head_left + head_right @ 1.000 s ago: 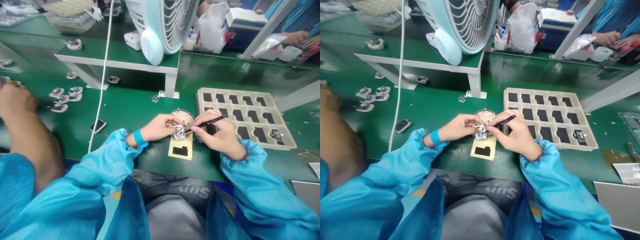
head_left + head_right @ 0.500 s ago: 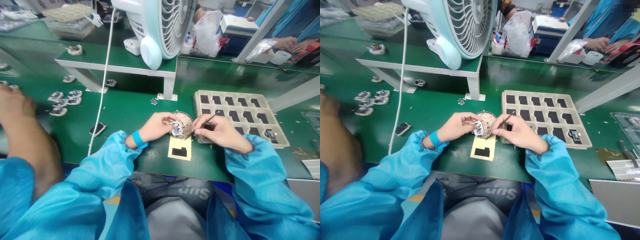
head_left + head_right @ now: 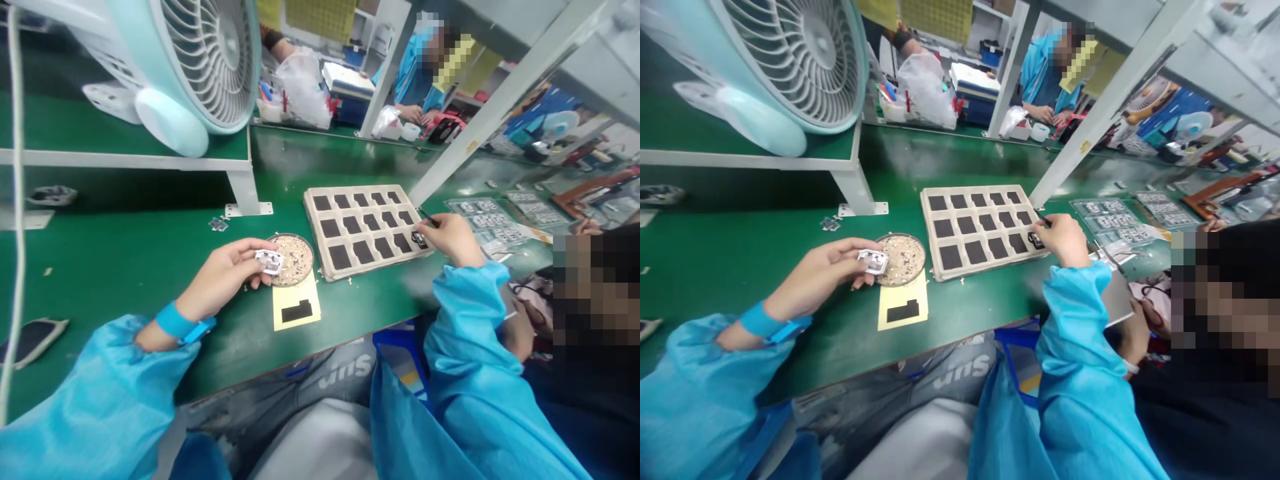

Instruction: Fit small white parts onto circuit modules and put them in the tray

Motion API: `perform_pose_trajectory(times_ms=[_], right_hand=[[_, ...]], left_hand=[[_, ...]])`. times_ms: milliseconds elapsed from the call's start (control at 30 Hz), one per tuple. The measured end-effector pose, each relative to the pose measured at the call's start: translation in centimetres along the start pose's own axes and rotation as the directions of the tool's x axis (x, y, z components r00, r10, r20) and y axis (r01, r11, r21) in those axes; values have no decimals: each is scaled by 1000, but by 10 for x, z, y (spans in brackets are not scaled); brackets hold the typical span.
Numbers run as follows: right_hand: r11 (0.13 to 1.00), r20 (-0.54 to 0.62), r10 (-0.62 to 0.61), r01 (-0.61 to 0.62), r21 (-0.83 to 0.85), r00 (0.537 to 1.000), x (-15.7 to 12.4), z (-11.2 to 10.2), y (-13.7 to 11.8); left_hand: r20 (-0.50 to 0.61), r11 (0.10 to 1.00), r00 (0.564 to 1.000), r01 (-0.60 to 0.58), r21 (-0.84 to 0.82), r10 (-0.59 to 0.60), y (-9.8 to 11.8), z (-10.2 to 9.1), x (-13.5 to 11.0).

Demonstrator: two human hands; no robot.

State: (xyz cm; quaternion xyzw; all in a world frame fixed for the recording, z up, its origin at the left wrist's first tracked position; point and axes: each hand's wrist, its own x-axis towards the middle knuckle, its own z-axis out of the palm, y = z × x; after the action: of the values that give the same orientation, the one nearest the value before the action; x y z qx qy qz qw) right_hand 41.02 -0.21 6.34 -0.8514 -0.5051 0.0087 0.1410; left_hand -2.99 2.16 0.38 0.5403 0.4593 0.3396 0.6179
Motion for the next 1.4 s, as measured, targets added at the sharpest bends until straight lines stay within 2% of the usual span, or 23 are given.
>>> perform_pose_trajectory(times_ms=[100,233,300,367,433,500,533,600,667,733,800,867,933,1033,1267,1400], right_hand=[[989,68,69,-59,-138,995,0,4,19],[981,154,33,-3,-194,988,1,10,22],[977,161,14,21,-212,987,4,6,22],[979,120,-28,52,-198,992,5,-2,17],[987,38,-105,109,-122,994,1,-10,0],[954,-94,-252,263,141,963,-11,-14,-30],[900,-118,-318,339,274,941,-19,-14,-49],[725,-118,-441,430,539,890,-38,-7,-93],[569,-42,-550,411,712,834,-56,7,-136],[456,36,-659,361,813,751,-70,23,-167],[425,132,-706,267,865,696,-80,38,-185],[445,237,-707,158,882,666,-87,49,-189],[487,303,-681,103,867,666,-92,57,-187],[518,309,-655,112,848,689,-97,63,-182],[453,304,-662,43,891,685,-101,70,-185],[445,329,-658,-2,896,678,-102,69,-185]], left_hand=[[12,996,999,-43,73,42,0,2,-2],[23,990,998,-59,128,56,1,7,-5],[19,991,999,-45,127,43,1,9,-7],[11,994,999,-37,106,36,1,12,-7],[-1,996,999,-42,73,42,1,13,-6],[-20,997,998,-58,49,59,0,12,-5],[-34,997,997,-62,42,63,-1,12,-4],[-70,998,996,-58,34,60,-3,10,-1],[-118,999,992,-49,21,52,-4,8,0],[-145,998,988,-58,-10,56,-5,6,2],[-149,992,985,-96,-78,84,-6,5,2],[-145,975,981,-152,-161,129,-5,4,1],[-156,956,972,-207,-207,176,-4,4,-1],[-161,942,958,-265,-203,235,-2,7,-6],[-43,919,949,-313,-238,312,-2,18,-14],[-37,915,946,-322,-243,323,-4,20,-15]])
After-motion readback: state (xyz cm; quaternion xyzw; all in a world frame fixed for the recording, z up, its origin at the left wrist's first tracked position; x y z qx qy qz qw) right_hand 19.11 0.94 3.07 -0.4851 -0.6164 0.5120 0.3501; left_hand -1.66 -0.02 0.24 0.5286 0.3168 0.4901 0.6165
